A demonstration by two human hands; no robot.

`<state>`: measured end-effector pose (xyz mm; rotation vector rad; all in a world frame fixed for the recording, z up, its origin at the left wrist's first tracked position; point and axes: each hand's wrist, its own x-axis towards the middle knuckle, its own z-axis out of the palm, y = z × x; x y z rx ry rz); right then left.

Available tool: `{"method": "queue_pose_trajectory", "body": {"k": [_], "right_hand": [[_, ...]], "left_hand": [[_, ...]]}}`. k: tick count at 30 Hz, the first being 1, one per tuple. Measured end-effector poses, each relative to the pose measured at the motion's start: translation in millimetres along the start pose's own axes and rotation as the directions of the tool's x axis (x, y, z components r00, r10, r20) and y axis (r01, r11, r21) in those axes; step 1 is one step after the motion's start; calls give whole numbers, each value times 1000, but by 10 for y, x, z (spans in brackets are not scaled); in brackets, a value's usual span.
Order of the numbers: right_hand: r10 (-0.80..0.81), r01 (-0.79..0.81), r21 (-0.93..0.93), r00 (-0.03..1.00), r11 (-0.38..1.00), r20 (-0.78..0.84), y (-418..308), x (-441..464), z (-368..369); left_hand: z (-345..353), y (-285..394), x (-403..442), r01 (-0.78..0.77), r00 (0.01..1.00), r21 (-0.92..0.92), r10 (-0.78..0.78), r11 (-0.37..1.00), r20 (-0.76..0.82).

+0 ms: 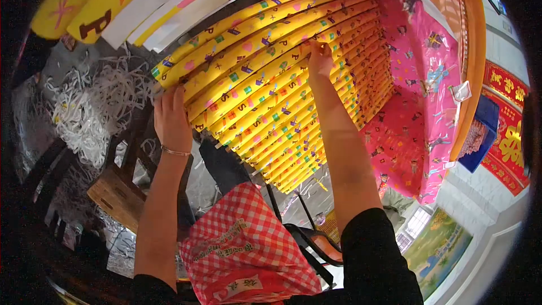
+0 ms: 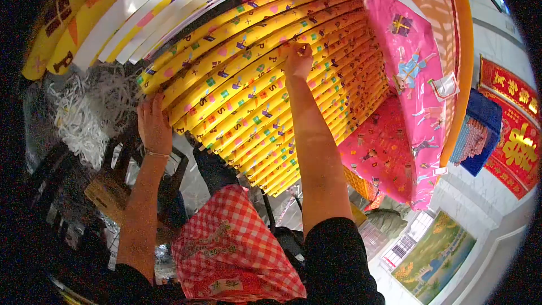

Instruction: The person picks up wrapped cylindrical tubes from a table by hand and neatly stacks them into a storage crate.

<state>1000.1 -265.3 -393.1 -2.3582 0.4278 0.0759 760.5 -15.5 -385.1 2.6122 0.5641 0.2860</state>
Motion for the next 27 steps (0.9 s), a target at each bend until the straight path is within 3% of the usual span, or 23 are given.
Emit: {"method": "queue_pose_trajectory", "body": {"k": [2,3,4,6,8,10,11,13,16,17,21,23,24,26,27], "right_hand": [[-32,31,29,999,999,27,-46,-42,-20],[-122,113,-56,967,992,-225,-36,-102,80],[-112,106,-38,963,994,-246,-17,-171,110],[-32,75,191,976,979,-217,-242,-518,37],[-23,56,192,985,980,-173,-167,-632,116],[122,-145,361,989,921,86,-230,-845,219],[125,-145,376,989,915,77,-339,-928,220],[216,-270,246,950,931,226,-645,-1068,207],[228,-321,247,911,914,343,-776,-1160,312],[180,-319,353,910,880,374,-755,-1155,342],[134,-299,386,907,873,399,-777,-1163,335],[210,-305,181,888,935,409,-878,-1097,336],[212,-305,178,888,936,409,-825,-1037,358],[-33,40,-37,983,999,178,-679,-927,346],[-54,58,-227,998,972,22,-654,-908,271]], "left_hand": [[-51,24,8,-55,998,23,56,998,-22],[-123,71,-13,-58,998,30,58,998,-26],[-197,113,-36,-60,998,39,61,997,-30],[-278,139,-50,-139,988,41,141,989,-60],[-227,111,-99,-86,996,-100,85,991,-14],[-224,97,-123,-125,992,-101,124,987,-21],[-247,108,-113,-148,989,-99,149,984,2],[-161,9,-208,-181,983,-144,179,973,-27],[-261,39,-200,-251,967,-139,255,958,10],[-281,59,-191,-7,985,-351,67,936,157],[-412,43,-143,-76,994,-347,99,935,49],[-338,-76,-117,11,991,-435,49,901,127],[-304,-109,-76,14,991,-436,47,900,129],[-242,-150,-10,37,985,-311,17,950,169],[-173,-194,-19,11,990,-318,34,948,137]]}}
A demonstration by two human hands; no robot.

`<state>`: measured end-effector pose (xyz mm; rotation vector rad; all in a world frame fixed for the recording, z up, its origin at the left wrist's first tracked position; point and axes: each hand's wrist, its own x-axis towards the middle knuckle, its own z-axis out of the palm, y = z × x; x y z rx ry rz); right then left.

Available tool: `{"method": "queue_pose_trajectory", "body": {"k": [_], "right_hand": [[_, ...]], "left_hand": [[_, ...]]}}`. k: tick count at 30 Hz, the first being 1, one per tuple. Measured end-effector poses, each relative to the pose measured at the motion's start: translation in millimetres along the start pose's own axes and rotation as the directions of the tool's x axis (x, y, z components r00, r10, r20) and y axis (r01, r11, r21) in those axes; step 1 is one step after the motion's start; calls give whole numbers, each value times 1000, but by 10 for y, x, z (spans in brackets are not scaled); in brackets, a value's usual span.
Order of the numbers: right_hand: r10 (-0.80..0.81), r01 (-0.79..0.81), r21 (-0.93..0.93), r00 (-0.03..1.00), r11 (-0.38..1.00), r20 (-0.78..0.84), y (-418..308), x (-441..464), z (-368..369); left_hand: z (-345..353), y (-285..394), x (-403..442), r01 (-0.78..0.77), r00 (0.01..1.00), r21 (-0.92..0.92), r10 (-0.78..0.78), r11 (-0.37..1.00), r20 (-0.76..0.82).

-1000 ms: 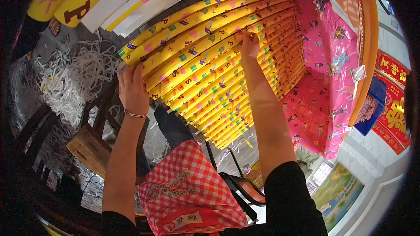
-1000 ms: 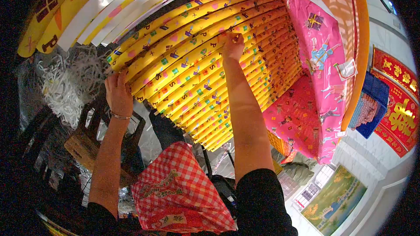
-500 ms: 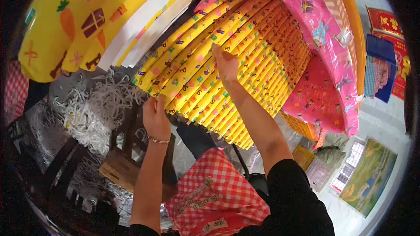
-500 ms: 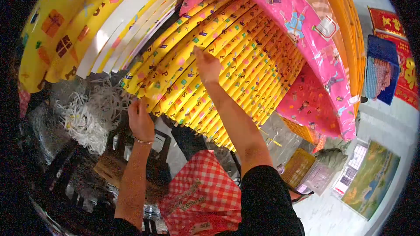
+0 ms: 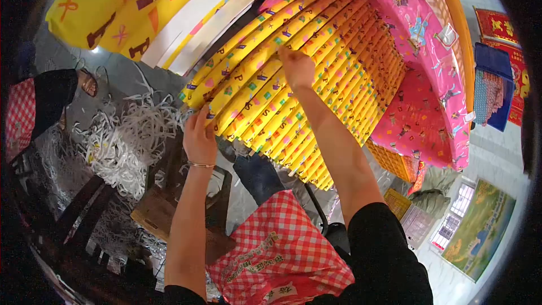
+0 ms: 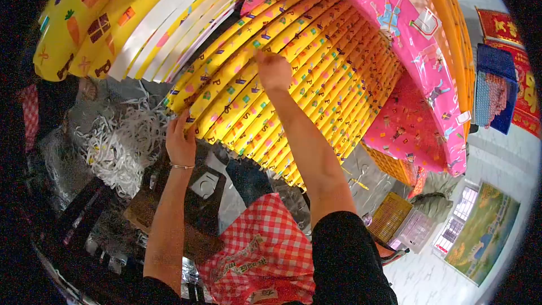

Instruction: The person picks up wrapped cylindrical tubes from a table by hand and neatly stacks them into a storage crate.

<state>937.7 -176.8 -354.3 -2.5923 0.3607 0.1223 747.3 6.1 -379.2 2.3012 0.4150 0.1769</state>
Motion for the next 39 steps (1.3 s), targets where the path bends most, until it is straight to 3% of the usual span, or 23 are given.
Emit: {"method": "queue_pose_trajectory", "body": {"k": [1,3,4,6,9,10,14,16,17,19,20,21,23,24,25,26,27,29,30,32,34,36,39], "right_hand": [[-2,2,-5,1000,1000,-4,108,64,-35],[66,-59,38,966,998,-252,449,251,-11],[67,-60,36,966,998,-250,591,351,11],[43,-42,8,976,999,-211,762,542,39],[71,-56,181,994,982,-78,735,691,49],[60,-42,178,994,983,-96,701,713,56],[8,37,195,974,980,-225,619,762,64],[19,8,120,975,993,-221,641,836,96],[27,-16,54,976,998,-216,586,811,83],[6,20,147,986,989,-169,484,730,-23],[44,-13,158,980,987,-193,472,733,-18],[84,-48,170,974,984,-213,464,730,3],[98,-74,145,981,987,-165,592,903,36],[-98,79,-95,969,992,-225,812,1078,138],[-302,213,-338,924,917,-236,925,1172,215],[-148,127,-278,987,952,-58,465,942,-139],[-154,135,-280,987,950,-48,516,1046,-108],[-41,36,-232,999,972,-21,727,1392,-51],[-5,3,-219,1000,976,-7,828,1540,-19],[26,-21,168,999,986,-31,1053,1803,32],[70,-35,529,996,848,-46,1214,2006,51],[134,-115,173,986,978,-102,670,1623,-151],[210,-195,235,977,952,-38,496,1507,-224]], "left_hand": [[45,-14,-10,0,1000,-6,0,1000,-1],[99,-31,-42,-3,998,42,5,999,-61],[113,-45,-58,-1,998,42,4,999,-60],[146,-77,-99,82,971,-108,-104,991,-217],[155,-174,-189,102,986,-50,-108,994,-130],[210,-188,-202,121,974,-143,-145,982,-171],[279,-181,-113,134,973,-155,-159,979,-167],[317,-131,-85,304,929,-333,-355,893,-102],[361,-132,-132,307,929,-332,-356,892,-97],[444,-144,-218,317,872,-566,-469,761,-141],[431,-104,-228,339,823,-782,-567,523,-22],[418,-97,-205,338,820,-780,-571,526,-30],[431,-106,-86,371,660,-810,-742,454,-113],[401,-89,2,370,658,-808,-744,458,-120],[330,-47,119,332,687,-775,-701,538,-191],[274,-15,219,294,710,-736,-655,610,-259],[236,-36,304,298,702,-736,-662,608,-262],[150,-137,456,304,874,-154,-339,940,-347],[128,-160,531,314,870,-152,-348,937,-349],[112,-192,649,139,982,153,-116,978,-152],[120,-178,670,196,976,94,-185,976,-114],[174,-182,625,256,965,42,-252,966,-74],[244,-131,492,183,974,97,-167,978,-155]]}}
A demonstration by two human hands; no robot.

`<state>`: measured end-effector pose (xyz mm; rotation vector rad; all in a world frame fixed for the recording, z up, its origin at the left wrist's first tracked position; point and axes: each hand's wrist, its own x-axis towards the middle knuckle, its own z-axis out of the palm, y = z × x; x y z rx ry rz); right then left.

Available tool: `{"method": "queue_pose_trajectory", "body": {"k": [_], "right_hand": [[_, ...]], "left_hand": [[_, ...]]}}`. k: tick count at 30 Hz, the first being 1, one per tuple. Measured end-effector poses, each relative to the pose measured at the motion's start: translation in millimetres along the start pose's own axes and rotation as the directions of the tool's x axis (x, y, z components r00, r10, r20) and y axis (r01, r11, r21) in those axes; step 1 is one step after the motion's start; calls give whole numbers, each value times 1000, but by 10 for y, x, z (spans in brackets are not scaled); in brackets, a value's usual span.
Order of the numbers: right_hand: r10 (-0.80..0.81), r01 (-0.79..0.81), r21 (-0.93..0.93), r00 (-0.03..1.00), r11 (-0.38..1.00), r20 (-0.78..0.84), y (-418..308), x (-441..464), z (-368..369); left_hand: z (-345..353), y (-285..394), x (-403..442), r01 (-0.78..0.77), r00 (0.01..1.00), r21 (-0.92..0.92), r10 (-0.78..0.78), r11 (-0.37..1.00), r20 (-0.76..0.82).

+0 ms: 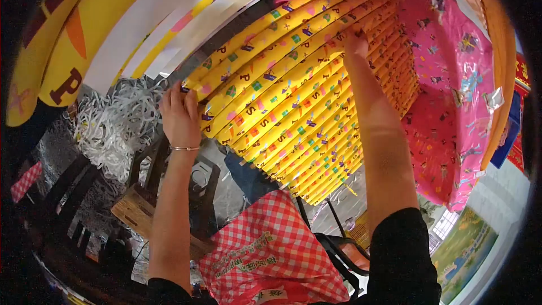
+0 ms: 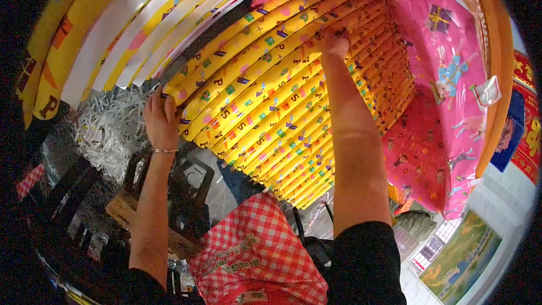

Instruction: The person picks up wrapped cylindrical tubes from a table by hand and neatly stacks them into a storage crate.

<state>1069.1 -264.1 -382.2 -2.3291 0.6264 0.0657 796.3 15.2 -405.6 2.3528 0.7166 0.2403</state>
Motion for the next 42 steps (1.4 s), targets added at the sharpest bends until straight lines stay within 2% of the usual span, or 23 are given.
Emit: {"method": "queue_pose_trajectory", "body": {"k": [2,4,8,10,12,13,14,15,16,17,18,19,23,26,28,29,31,33,36,39,40,41,42], "right_hand": [[0,0,-38,1000,999,11,49,54,41],[-244,245,11,970,970,-14,103,133,129],[-143,141,-174,990,975,1,57,204,197],[-119,92,-295,990,951,-75,-121,25,188],[-139,124,-354,990,927,-18,-348,-103,170],[-152,154,-409,988,899,39,-469,-162,159],[-160,188,-461,982,867,99,-571,-220,165],[-163,224,-509,973,831,161,-641,-273,185],[-160,260,-552,962,792,223,-669,-310,216],[-162,262,-554,961,790,224,-627,-299,285],[-353,402,-525,915,750,196,-546,-258,375],[-531,533,-501,832,682,163,-467,-213,436],[-548,548,-546,816,634,183,-240,24,434],[-481,515,-695,834,502,271,-163,261,507],[-413,467,-598,879,652,238,-397,-62,360],[-390,447,-561,892,696,228,-467,-158,303],[-69,115,-668,993,735,95,-499,-192,256],[-200,207,-575,977,791,78,-356,-65,269],[-456,435,-378,889,817,39,-214,11,219],[-581,563,-207,814,800,-31,-51,-259,-114],[-579,572,-147,815,807,-10,45,-461,-258],[-572,572,-64,820,817,28,128,-657,-355],[-547,543,65,831,837,104,264,-847,-424]], "left_hand": [[-15,72,-103,-25,998,5,25,1000,-53],[28,12,-182,12,999,36,-11,999,-31],[82,-55,-208,21,999,-25,-22,999,-39],[70,-80,-201,27,999,-28,-28,999,-18],[60,-58,-208,113,963,-169,-150,979,-222],[107,-73,-229,114,963,-174,-152,978,-224],[165,-74,-257,263,904,-598,-410,757,-122],[200,-86,-283,340,810,-874,-581,347,84],[215,-111,-308,342,807,-874,-585,346,84],[187,-63,-289,390,798,-888,-570,243,195],[184,-26,-271,437,784,-889,-542,137,302],[217,-20,-266,436,783,-890,-543,132,303],[256,116,-233,413,771,-891,-594,190,230],[225,129,-225,407,767,-894,-602,189,222],[239,92,-214,379,784,-913,-576,151,230],[278,62,-231,387,793,-898,-573,208,209],[327,-4,-276,391,799,-878,-575,276,175],[271,-29,-264,445,825,-841,-507,308,251],[105,-127,-242,572,774,-681,-575,457,264],[-87,-374,-390,567,767,-677,-600,469,227],[-206,-422,-479,520,822,-577,-552,630,138],[-373,-449,-576,406,902,-338,-432,849,-2],[-553,-425,-710,311,941,-144,-325,939,-89]]}}
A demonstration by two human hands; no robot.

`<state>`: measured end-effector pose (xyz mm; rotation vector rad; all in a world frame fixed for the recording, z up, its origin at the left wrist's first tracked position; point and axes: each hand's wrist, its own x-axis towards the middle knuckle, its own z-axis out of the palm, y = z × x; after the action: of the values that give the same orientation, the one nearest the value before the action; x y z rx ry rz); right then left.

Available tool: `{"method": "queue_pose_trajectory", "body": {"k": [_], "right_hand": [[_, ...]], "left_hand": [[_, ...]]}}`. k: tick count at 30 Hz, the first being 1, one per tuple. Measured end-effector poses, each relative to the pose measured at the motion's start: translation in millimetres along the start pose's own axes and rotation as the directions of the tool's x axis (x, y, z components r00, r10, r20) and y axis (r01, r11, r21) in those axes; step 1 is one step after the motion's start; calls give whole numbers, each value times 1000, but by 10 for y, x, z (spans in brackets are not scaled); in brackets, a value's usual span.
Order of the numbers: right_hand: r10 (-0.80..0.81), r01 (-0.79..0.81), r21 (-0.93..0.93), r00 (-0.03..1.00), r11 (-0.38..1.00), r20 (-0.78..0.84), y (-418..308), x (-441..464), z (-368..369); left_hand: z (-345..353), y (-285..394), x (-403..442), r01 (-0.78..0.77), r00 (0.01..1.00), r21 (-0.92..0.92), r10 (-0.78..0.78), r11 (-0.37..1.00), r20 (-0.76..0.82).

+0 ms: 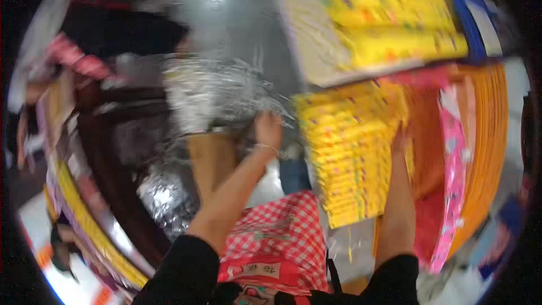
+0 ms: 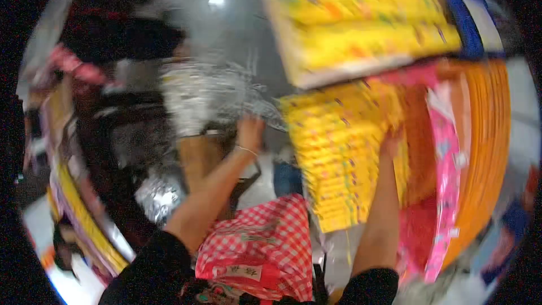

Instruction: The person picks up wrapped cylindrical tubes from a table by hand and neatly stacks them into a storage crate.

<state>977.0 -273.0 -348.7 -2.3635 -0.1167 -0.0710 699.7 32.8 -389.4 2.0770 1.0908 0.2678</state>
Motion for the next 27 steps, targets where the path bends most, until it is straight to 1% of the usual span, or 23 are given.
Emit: {"method": "queue_pose_trajectory", "body": {"k": [1,2,3,4,5,6,7,8,9,10,12,14,16,17,18,19,20,21,22,23,25,26,27], "right_hand": [[40,-63,175,991,982,129,76,-252,-34],[80,-206,399,948,893,308,156,-476,-31],[-92,219,-287,912,933,399,131,-722,-84],[-59,370,-439,815,819,577,379,-1001,-6],[-23,553,-496,683,670,730,643,-1271,84],[140,604,-491,532,628,835,-6,-1603,-97],[-4,574,-397,572,716,820,348,-1955,-93],[-147,561,-281,599,779,787,741,-2293,-73],[41,756,-219,247,618,968,1050,-2483,148],[-238,839,69,74,540,969,1348,-2361,197],[-232,906,253,-179,340,956,424,-2622,55],[-97,896,363,-350,256,932,25,-2487,377],[-23,873,462,-464,155,885,-65,-2090,1056],[-118,933,357,-350,50,929,-753,-2064,1023],[-230,971,234,-236,-38,944,-1268,-2069,962],[-271,911,5,117,412,956,-1515,-1986,1122],[-551,935,241,-60,261,833,-1898,-1886,1142],[-535,870,205,77,448,841,-2235,-1840,1227],[-492,766,169,213,620,844,-2525,-1822,1299],[-499,779,169,203,603,843,-2792,-1863,1347],[-400,535,207,272,819,875,-3177,-1988,1363],[-400,544,206,266,813,877,-3202,-2100,1392],[-497,586,304,198,751,845,-3148,-2214,1504]], "left_hand": [[-204,37,-161,-55,998,84,58,995,-38],[-536,123,-308,-10,998,24,11,1000,-55],[-854,209,-458,34,997,-38,-36,999,-72],[-1147,279,-603,74,993,-101,-83,992,-89],[-1466,317,-754,-14,974,-195,-31,981,-223],[-1908,419,-928,21,992,-218,-47,976,-114],[-2488,678,-1071,238,969,-266,-211,934,127],[-2626,434,-1194,174,982,-225,-151,959,113],[-2830,319,-1335,114,990,-185,-96,976,104],[-3080,207,-1538,160,985,-187,-144,969,97],[-3614,-2,-1938,280,959,-221,-285,934,9],[-3852,-329,-2292,391,902,-210,-418,896,-104],[-3971,-682,-2665,317,886,-222,-372,922,-277],[-4240,-571,-2884,310,867,-127,-335,942,-370],[-4472,-566,-3019,476,815,-107,-483,873,-319],[-4572,-607,-3216,407,743,-165,-430,899,-513],[-4731,-645,-3351,397,681,-57,-335,916,-651],[-4932,-622,-3497,450,639,23,-304,893,-707],[-5081,-621,-3609,568,552,0,-381,823,-742],[-5103,-970,-3700,509,467,112,-164,853,-869],[-5407,-1142,-3941,647,377,118,-182,753,-908],[-5426,-1472,-4036,760,297,58,-266,648,-917],[-5545,-1475,-4117,882,224,-19,-454,471,-862]]}}
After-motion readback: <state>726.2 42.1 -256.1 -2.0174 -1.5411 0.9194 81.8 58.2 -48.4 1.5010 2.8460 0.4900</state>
